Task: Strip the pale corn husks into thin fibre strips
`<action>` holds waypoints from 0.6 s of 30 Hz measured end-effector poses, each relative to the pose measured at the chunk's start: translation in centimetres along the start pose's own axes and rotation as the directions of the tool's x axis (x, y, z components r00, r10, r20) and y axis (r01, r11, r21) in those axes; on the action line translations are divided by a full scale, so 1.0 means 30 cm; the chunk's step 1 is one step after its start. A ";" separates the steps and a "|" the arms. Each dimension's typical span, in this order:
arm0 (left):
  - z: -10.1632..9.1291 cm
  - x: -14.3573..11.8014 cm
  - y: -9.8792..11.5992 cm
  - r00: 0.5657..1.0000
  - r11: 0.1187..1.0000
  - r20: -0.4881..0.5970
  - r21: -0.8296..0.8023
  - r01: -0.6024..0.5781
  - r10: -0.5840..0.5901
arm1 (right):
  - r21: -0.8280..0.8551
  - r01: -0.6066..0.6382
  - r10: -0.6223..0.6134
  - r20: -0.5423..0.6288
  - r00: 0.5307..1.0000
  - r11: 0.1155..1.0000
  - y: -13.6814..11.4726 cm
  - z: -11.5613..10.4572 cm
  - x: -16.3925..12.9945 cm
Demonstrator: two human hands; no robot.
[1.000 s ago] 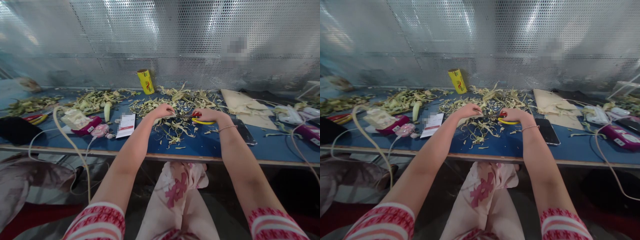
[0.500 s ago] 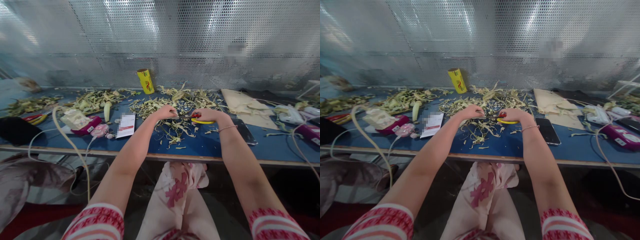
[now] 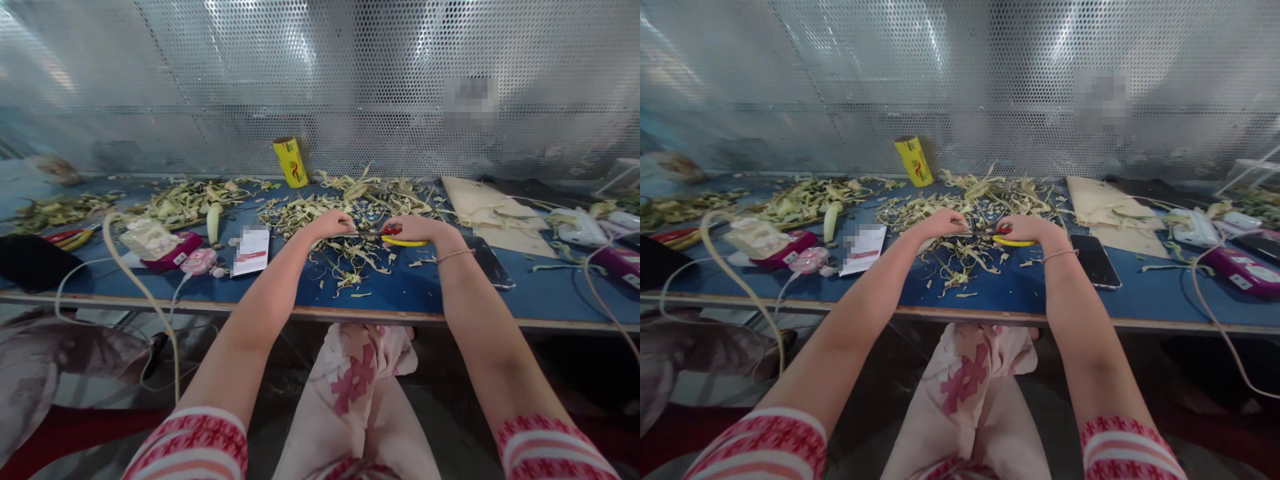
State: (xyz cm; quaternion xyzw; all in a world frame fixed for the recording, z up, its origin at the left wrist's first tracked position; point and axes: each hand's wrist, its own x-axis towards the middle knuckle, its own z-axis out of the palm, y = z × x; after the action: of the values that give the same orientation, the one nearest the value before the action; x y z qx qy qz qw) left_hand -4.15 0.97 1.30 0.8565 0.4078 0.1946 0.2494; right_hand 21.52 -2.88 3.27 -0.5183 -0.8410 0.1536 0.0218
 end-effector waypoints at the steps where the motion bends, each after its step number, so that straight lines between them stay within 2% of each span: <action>1: -0.001 -0.001 0.002 1.000 1.000 0.007 0.007 0.006 -0.006 | 0.001 -0.002 0.002 0.003 1.000 1.000 -0.002 -0.001 -0.001; 18: -0.008 -0.001 0.006 1.000 0.999 0.010 0.033 0.026 -0.026 | 0.051 0.008 -0.009 0.001 1.000 0.999 -0.014 -0.013 -0.009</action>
State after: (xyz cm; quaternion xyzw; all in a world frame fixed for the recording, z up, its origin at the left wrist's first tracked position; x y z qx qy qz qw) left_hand -4.19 0.91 1.61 0.8562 0.4206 0.1801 0.2398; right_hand 21.37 -3.21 3.81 -0.5139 -0.8390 0.1753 0.0354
